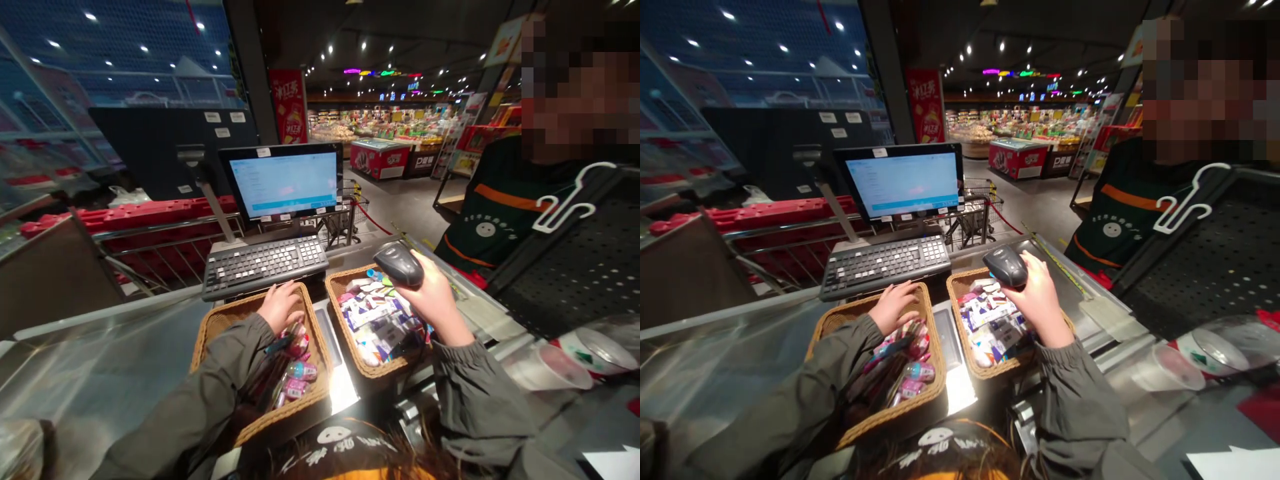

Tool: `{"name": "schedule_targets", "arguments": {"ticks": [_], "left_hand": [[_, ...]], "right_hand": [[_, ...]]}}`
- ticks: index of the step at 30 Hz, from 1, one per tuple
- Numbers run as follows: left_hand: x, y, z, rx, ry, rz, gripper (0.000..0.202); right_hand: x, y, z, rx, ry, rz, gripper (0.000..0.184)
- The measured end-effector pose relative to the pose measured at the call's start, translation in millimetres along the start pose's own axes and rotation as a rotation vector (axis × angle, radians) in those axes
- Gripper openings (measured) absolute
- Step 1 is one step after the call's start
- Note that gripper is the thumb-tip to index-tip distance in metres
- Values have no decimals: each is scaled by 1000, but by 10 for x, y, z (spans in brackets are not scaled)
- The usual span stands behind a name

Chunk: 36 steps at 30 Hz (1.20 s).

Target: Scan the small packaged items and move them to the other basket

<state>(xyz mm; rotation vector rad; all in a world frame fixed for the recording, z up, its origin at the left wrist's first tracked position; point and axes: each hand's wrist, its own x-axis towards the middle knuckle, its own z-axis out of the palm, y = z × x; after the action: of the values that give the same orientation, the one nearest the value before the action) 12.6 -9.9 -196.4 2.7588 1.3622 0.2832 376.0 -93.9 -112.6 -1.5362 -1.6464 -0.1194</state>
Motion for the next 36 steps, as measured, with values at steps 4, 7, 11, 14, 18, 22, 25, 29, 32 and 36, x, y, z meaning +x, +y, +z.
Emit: {"name": "schedule_targets", "arguments": {"ticks": [4, 7, 11, 14, 18, 22, 25, 29, 32, 36], "left_hand": [[648, 517, -52, 0, 89, 119, 40], [1100, 863, 31, 13, 111, 173, 49], [1631, 1180, 244, 36, 113, 158, 38], [1944, 1324, 409, 57, 109, 78, 32], [2183, 1418, 599, 98, 107, 52, 32], [2263, 1422, 753, 132, 99, 101, 23], [2285, 1403, 815, 153, 127, 160, 20], [2293, 1389, 860, 154, 140, 225, 26], [2290, 1382, 888, 114, 132, 223, 26], [2265, 1336, 769, 22, 134, 242, 20]], "right_hand": [[59, 271, -230, -32, 106, 15, 58], [96, 414, -375, -63, 149, 48, 62], [133, 563, -479, -86, 154, 36, 57], [174, 659, -490, -86, 136, 29, 52], [245, 792, -435, -91, 107, -5, 48], [270, 900, -323, -66, 108, 14, 50], [268, 947, -229, -37, 90, 72, 50], [287, 987, -141, -31, 60, 104, 50], [314, 1010, -113, -55, 49, 81, 49], [335, 1018, -125, -84, 60, 49, 52]]}}
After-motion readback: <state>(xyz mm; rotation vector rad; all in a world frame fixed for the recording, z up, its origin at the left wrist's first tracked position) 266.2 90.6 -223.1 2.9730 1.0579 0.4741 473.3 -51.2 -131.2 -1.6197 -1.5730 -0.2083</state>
